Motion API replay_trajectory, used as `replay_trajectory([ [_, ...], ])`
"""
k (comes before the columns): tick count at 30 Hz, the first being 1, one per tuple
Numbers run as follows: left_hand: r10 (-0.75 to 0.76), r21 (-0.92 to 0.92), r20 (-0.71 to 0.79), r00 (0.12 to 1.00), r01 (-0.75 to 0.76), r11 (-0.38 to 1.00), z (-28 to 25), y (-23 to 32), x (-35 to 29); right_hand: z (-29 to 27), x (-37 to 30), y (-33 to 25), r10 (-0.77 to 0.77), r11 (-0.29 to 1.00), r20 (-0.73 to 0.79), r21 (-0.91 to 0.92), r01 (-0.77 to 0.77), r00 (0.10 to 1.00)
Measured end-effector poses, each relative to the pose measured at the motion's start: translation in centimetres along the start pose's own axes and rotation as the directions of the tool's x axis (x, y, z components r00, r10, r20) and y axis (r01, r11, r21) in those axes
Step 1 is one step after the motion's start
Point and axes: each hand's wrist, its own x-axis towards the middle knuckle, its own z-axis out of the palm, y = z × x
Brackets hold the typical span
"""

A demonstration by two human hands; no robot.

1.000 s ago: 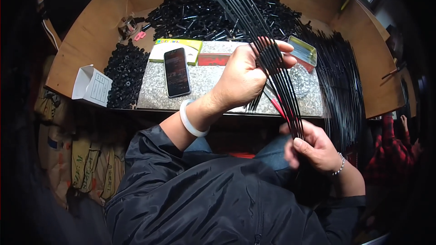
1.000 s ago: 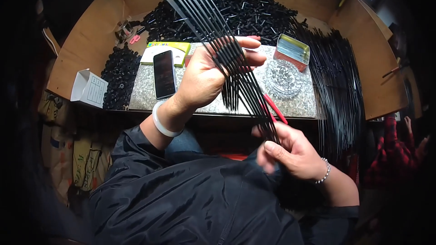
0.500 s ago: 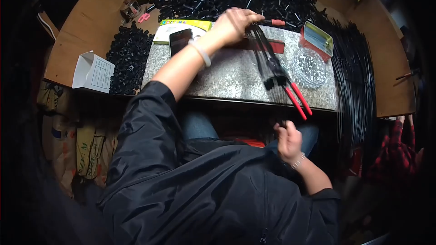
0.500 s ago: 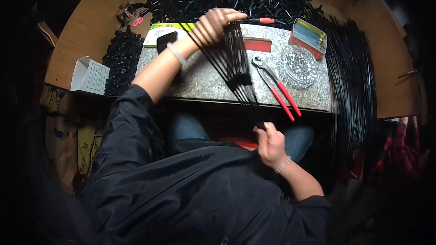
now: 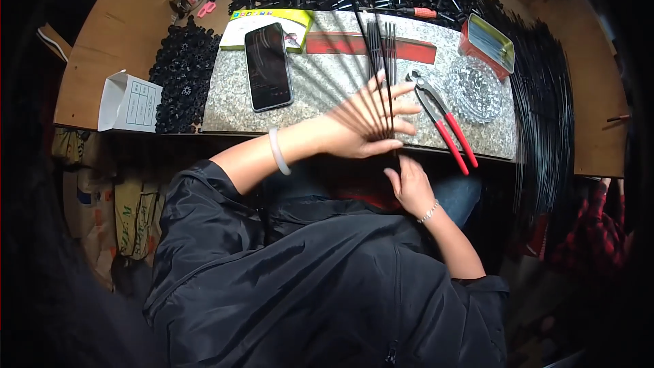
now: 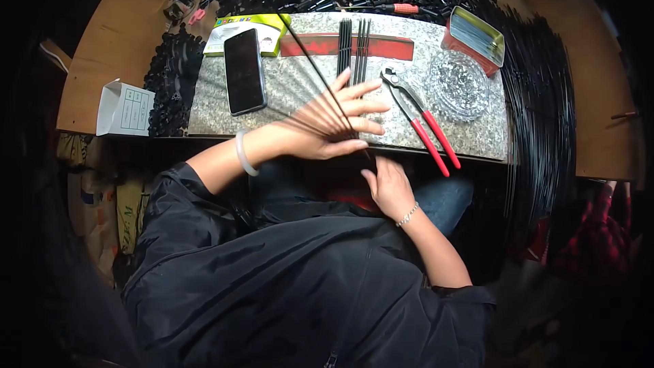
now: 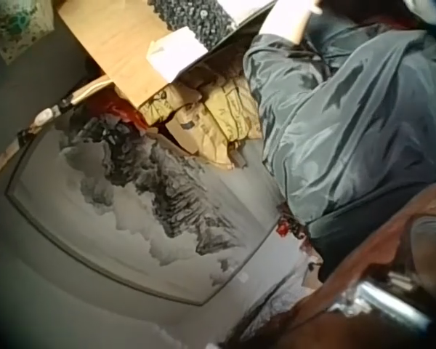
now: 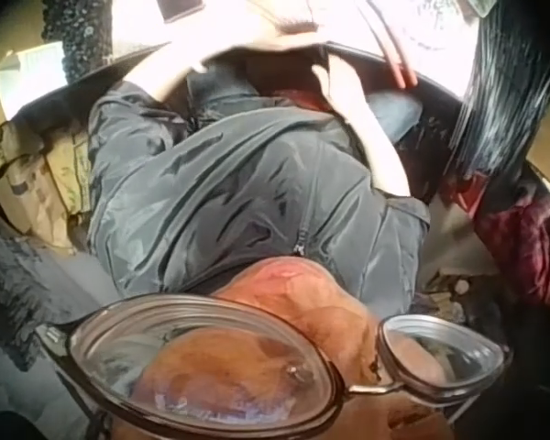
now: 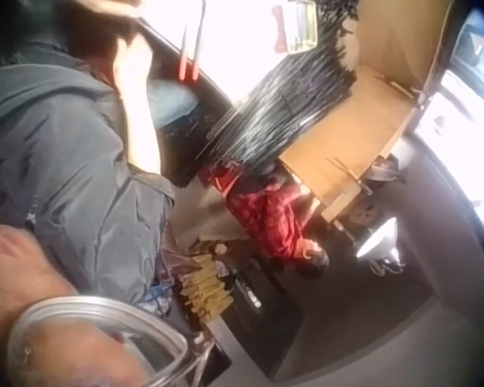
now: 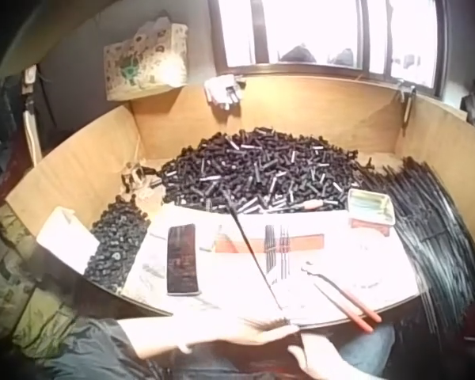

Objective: The recorder assembles umbrella ribs into a hub component and secures them using pliers.

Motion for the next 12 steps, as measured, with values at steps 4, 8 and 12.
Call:
replay_trajectory([
  [4, 0.076, 0.115, 0.127, 0.989, -0.091, 0.989, 2.1, -0.3, -1.7, -9.5, 0.9, -2.4, -0.030, 0.989, 0.550, 0.139, -0.056, 0.834],
  [8, -0.078, 0.208, 0.203, 0.976, 0.035, 0.978, 0.3, 1.3, -2.0, -17.0, 7.1, -2.4, 0.102, 0.974, 0.271, 0.170, -0.152, 0.957],
  [12, -0.114, 0.243, 0.168, 0.979, 0.071, 0.967, 0.5, 1.3, -1.2, -19.4, 15.5, 5.3, 0.140, 0.976, -0.097, -0.153, -0.154, 0.985],
])
